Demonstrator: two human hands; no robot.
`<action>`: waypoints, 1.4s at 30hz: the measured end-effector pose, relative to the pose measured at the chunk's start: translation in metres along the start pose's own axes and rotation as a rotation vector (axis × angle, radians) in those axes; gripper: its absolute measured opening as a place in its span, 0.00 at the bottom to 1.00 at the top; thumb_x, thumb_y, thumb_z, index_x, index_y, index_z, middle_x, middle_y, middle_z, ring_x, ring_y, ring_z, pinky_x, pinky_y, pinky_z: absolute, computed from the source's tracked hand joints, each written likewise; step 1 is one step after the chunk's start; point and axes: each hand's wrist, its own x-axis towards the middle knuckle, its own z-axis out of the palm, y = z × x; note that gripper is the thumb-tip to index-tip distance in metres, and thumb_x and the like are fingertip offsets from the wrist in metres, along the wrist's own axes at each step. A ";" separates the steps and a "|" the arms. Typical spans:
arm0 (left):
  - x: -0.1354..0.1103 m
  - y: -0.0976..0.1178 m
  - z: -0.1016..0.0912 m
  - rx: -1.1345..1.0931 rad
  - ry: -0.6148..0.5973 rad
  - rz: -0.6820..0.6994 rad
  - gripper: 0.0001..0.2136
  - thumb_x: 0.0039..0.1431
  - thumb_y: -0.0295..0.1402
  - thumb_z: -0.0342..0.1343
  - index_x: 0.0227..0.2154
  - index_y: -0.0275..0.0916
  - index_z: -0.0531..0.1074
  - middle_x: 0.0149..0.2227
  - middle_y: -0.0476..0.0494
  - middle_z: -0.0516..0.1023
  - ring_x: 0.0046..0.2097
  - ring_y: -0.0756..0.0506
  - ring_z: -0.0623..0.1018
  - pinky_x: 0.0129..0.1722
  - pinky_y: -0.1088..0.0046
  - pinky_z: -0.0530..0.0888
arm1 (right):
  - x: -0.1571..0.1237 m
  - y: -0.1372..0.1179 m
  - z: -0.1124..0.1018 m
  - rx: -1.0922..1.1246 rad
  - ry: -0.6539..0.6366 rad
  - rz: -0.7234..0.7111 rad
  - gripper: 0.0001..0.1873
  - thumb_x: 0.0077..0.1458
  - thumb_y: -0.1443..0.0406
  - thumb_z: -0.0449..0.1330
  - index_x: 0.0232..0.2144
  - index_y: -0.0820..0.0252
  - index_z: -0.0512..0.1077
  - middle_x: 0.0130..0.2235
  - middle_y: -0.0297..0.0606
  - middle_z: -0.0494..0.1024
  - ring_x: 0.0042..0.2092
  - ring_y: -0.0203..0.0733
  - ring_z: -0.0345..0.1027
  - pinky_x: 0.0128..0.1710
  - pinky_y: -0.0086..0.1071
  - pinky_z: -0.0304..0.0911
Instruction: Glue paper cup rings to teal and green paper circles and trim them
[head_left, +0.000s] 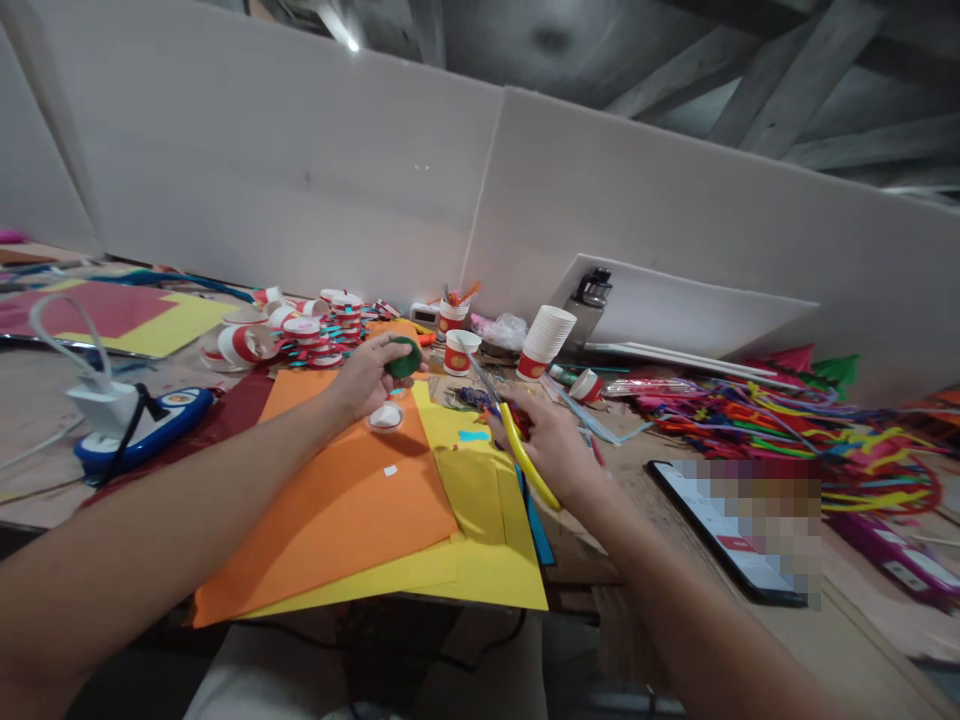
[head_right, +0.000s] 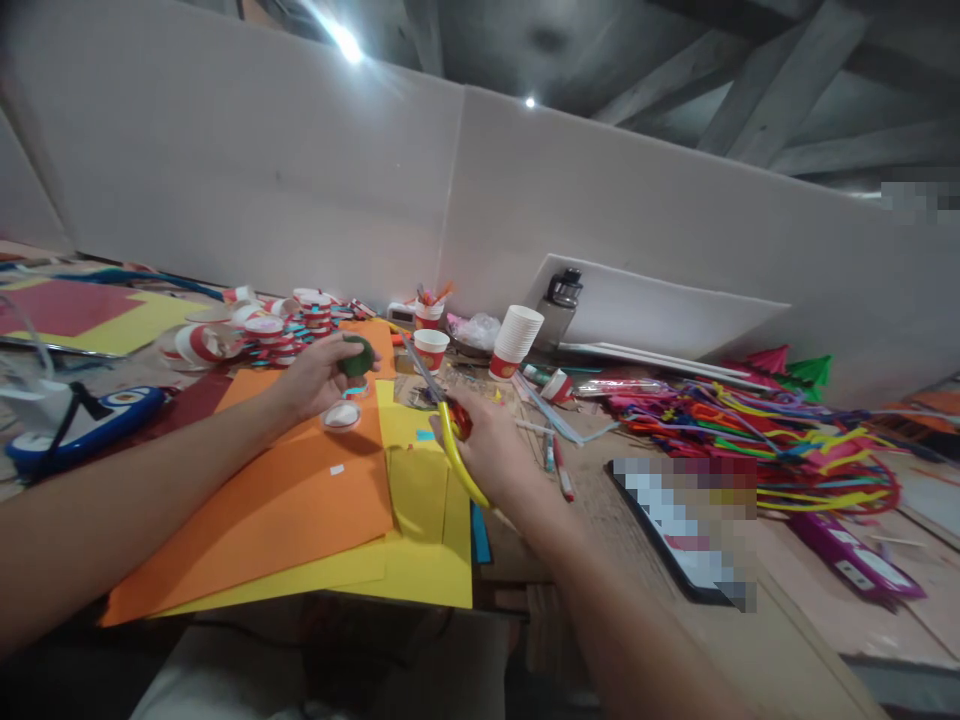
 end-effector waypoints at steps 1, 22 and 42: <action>0.002 0.002 -0.002 -0.021 0.038 0.009 0.06 0.47 0.27 0.57 0.30 0.35 0.68 0.29 0.44 0.78 0.30 0.49 0.78 0.22 0.78 0.69 | -0.006 -0.001 -0.005 -0.017 -0.056 0.016 0.16 0.56 0.58 0.57 0.44 0.60 0.73 0.35 0.39 0.77 0.35 0.40 0.67 0.35 0.30 0.59; 0.009 -0.002 -0.009 -0.040 0.188 -0.032 0.05 0.50 0.23 0.58 0.32 0.35 0.72 0.30 0.46 0.78 0.29 0.50 0.76 0.25 0.75 0.71 | 0.007 -0.021 -0.013 -0.221 -0.262 -0.060 0.12 0.59 0.66 0.55 0.42 0.59 0.76 0.42 0.42 0.76 0.45 0.42 0.67 0.45 0.34 0.59; 0.007 -0.006 -0.010 0.102 0.104 -0.055 0.07 0.46 0.23 0.61 0.31 0.35 0.73 0.31 0.45 0.78 0.28 0.51 0.76 0.21 0.79 0.70 | 0.031 0.015 0.040 -0.627 -0.420 -0.116 0.09 0.53 0.72 0.55 0.29 0.63 0.77 0.36 0.46 0.78 0.43 0.49 0.66 0.43 0.40 0.53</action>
